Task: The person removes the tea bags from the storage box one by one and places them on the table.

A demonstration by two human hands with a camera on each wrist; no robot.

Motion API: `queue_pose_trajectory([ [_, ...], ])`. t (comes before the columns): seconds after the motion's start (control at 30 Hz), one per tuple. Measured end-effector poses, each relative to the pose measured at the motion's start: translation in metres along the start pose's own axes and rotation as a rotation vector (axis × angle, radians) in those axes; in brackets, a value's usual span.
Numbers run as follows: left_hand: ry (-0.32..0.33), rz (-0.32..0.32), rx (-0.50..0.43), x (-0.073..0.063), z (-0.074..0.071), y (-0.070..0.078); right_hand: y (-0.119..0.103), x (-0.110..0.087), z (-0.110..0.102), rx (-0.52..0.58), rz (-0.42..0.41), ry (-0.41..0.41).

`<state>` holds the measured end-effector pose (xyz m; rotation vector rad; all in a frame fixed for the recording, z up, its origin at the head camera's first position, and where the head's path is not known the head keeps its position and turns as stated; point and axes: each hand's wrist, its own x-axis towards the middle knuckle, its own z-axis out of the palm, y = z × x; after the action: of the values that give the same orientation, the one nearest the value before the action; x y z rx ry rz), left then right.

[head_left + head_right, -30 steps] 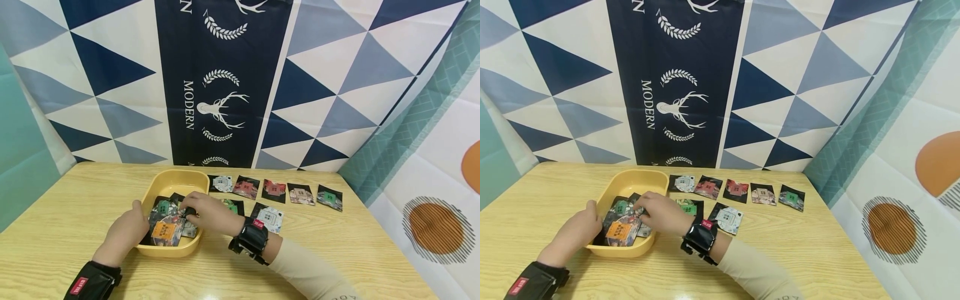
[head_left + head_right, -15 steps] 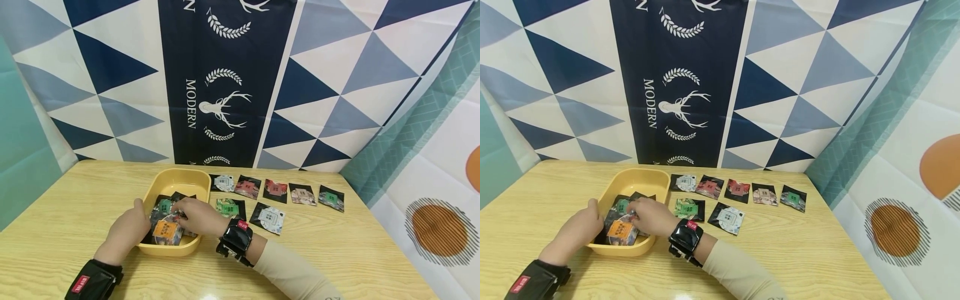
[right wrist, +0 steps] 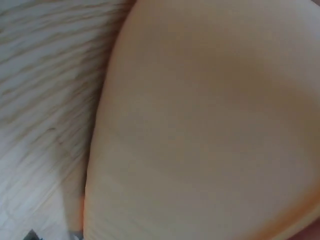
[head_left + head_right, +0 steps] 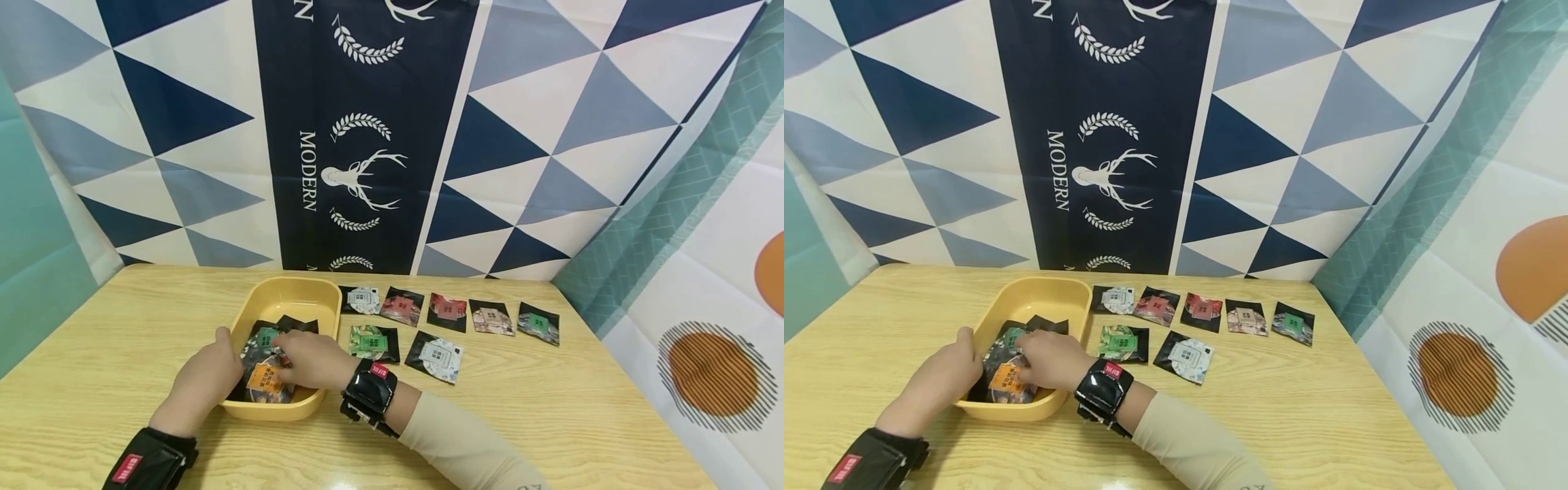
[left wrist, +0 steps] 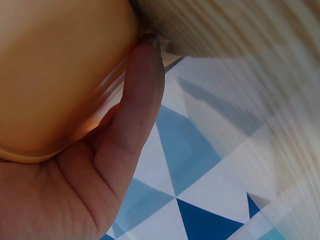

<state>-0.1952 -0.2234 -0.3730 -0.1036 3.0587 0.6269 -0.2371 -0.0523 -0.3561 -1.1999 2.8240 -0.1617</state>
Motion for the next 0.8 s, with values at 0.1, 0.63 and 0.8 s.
queue_pose_trajectory([
  [0.1,0.025,0.025,-0.005,-0.001,0.001,-0.001,-0.003,0.002,0.001,-0.018,0.022,-0.012],
  [0.63,0.028,0.041,-0.022,-0.002,0.001,-0.002,-0.016,0.006,0.01,-0.189,0.005,-0.019],
  [0.8,0.027,0.04,-0.019,-0.001,0.001,-0.001,-0.017,0.006,0.01,-0.159,0.016,-0.024],
])
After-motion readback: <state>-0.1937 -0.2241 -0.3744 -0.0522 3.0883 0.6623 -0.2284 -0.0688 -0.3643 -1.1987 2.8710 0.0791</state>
